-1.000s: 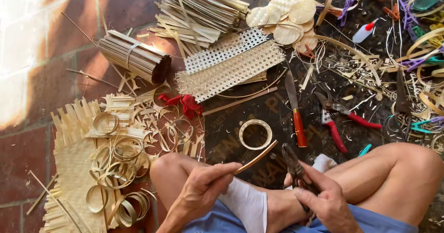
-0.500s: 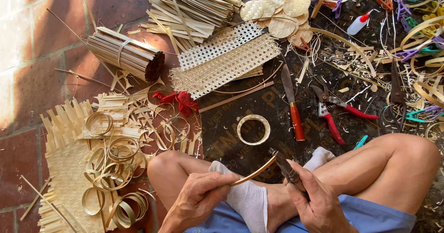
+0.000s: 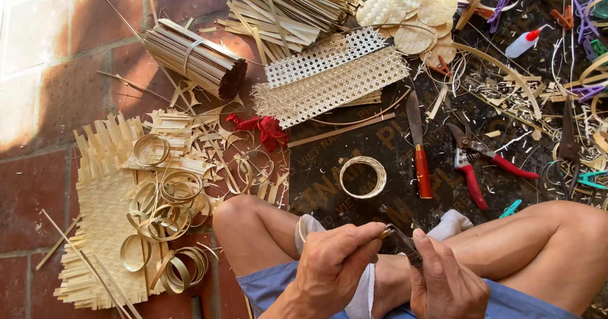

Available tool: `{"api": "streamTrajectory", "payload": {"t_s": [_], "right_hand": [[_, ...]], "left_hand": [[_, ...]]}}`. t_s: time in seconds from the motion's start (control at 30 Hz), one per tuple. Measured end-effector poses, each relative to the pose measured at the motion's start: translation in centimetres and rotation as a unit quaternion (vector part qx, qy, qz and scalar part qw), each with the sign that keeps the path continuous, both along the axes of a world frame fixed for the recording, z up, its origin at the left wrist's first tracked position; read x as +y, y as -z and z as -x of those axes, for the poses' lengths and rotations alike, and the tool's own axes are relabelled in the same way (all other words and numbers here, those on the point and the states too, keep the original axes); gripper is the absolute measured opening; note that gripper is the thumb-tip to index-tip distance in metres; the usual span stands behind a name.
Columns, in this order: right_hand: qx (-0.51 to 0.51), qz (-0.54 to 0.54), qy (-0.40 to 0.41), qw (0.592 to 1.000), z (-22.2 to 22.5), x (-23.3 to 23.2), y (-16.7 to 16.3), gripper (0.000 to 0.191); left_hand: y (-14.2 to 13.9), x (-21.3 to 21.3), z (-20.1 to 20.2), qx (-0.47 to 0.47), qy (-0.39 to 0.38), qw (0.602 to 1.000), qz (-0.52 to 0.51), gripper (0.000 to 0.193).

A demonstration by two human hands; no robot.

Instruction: The person sits cross-legged on the floor weaving thin bamboo strips around a cylindrical frame to form a perforated basket body. They bend and tuck strips by hand, cut a strip with pliers, and press the woven rim into place on the basket.

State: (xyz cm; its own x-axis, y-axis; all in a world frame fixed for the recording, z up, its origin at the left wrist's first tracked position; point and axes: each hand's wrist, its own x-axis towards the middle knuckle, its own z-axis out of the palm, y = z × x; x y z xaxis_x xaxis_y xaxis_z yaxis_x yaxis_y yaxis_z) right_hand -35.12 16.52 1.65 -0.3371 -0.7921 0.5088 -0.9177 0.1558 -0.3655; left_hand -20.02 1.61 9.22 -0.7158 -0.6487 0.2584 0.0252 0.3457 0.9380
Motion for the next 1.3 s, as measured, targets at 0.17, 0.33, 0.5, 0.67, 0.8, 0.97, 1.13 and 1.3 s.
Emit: {"api": "streamTrajectory", "payload": {"t_s": [0.17, 0.33, 0.5, 0.67, 0.8, 0.97, 1.13, 1.3], "right_hand": [[-0.077, -0.004, -0.05, 0.996, 0.0, 0.5, 1.5, 0.043], [-0.488, -0.041, -0.253, 0.834, 0.7, 2.3, 4.1, 0.051], [-0.716, -0.09, -0.321, 0.614, 0.7, 3.5, 5.0, 0.056], [-0.35, 0.008, -0.3, 0.888, -0.1, 1.9, 4.3, 0.053], [-0.219, -0.006, -0.201, 0.955, -0.9, 1.8, 4.4, 0.05], [-0.698, -0.086, -0.328, 0.63, -1.2, 3.3, 5.6, 0.05], [-0.493, -0.08, -0.279, 0.82, -1.4, 2.2, 5.2, 0.045], [-0.182, 0.035, -0.216, 0.958, -1.2, 0.5, 3.0, 0.039]], "left_hand": [[0.1, -0.1, -0.6, 0.001, -0.012, 0.999, 0.038, 0.021], [1.1, -0.5, -1.9, 0.026, 0.008, 0.998, 0.063, 0.015], [1.5, -0.1, -2.6, 0.054, -0.002, 0.995, 0.085, 0.015], [0.9, 1.0, -2.6, -0.006, -0.091, 0.982, 0.165, 0.018], [0.9, 1.5, -2.4, 0.0, -0.12, 0.974, 0.194, 0.02], [0.9, 0.8, -3.2, 0.03, -0.071, 0.98, 0.184, 0.02], [0.2, 0.6, -3.0, 0.037, -0.084, 0.971, 0.222, 0.021], [0.3, 1.3, -2.9, 0.021, -0.116, 0.964, 0.238, 0.023]]}}
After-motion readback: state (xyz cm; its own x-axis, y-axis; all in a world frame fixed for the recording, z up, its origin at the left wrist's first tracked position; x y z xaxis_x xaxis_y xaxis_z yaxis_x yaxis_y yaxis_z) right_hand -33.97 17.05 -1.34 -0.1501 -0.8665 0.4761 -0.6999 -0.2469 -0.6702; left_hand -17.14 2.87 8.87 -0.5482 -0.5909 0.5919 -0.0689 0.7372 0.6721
